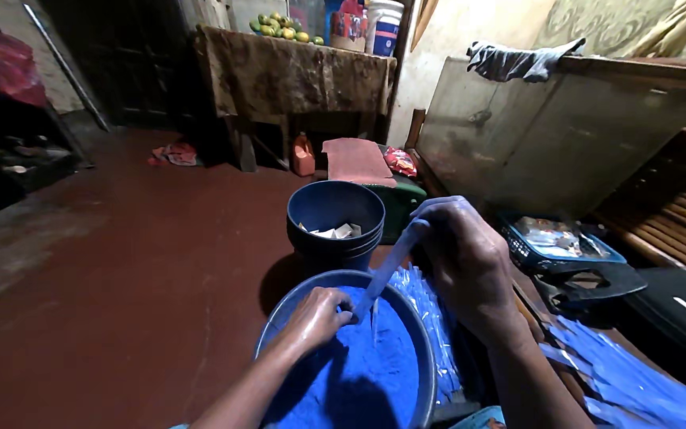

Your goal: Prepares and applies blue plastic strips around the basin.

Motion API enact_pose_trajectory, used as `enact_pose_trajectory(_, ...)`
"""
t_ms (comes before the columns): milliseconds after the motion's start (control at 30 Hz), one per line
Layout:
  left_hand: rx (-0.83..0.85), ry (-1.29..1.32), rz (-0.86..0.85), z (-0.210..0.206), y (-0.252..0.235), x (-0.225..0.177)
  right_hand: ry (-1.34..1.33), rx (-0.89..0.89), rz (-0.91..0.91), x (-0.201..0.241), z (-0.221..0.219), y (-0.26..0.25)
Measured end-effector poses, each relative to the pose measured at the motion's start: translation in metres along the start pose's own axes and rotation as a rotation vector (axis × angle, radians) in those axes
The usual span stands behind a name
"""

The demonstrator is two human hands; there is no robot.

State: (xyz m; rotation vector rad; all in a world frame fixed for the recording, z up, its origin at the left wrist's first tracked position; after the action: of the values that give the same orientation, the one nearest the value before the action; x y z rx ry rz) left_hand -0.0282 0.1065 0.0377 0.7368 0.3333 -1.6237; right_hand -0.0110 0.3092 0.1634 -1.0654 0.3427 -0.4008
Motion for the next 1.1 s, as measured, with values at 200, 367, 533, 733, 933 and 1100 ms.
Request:
enact_pose_trajectory(200, -0.005, -0.06, -0.01, -0.005, -0.002, 0.0, 0.004, -0.014, -0.02, 0.001, -0.01, 0.007)
enact_pose_trajectory(367, -0.012, -0.032, 0.003, -0.006, -0.003, 0.005, 0.033, -0.042, -0.007, 0.0, -0.003, 0.006)
enact_pose_trajectory(533, 0.005, -0.039, 0.041, -0.003, 0.0, 0.003, 0.065, -0.027, -0.029, -0.002, -0.001, 0.01)
enact_pose_trajectory(733, -0.036, -0.061, 0.019, -0.003, 0.004, 0.005, 0.067, 0.027, -0.101, -0.014, 0.011, 0.015)
enact_pose_trajectory(933, -0.206, -0.123, -0.13, 0.0, 0.015, 0.01, -0.19, -0.138, -0.677, -0.049, 0.064, 0.066)
enact_pose_trajectory(1100, -0.165, -0.129, -0.253, 0.014, 0.028, 0.007, 0.028, -0.502, -0.942, -0.067, 0.181, 0.151)
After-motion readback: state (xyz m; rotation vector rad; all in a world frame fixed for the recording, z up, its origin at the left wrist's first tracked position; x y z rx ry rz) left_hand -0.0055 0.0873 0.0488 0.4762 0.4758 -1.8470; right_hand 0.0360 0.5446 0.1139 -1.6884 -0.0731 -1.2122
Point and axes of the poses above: each hand's wrist, its own y-axis away from the middle knuckle, its own z-axis out of the back of the hand, x = y × z, the point moved 1 cm from there along -y, towards the middle knuckle, and after that the axes turned 14 degrees about z, right-handed, at the moved point
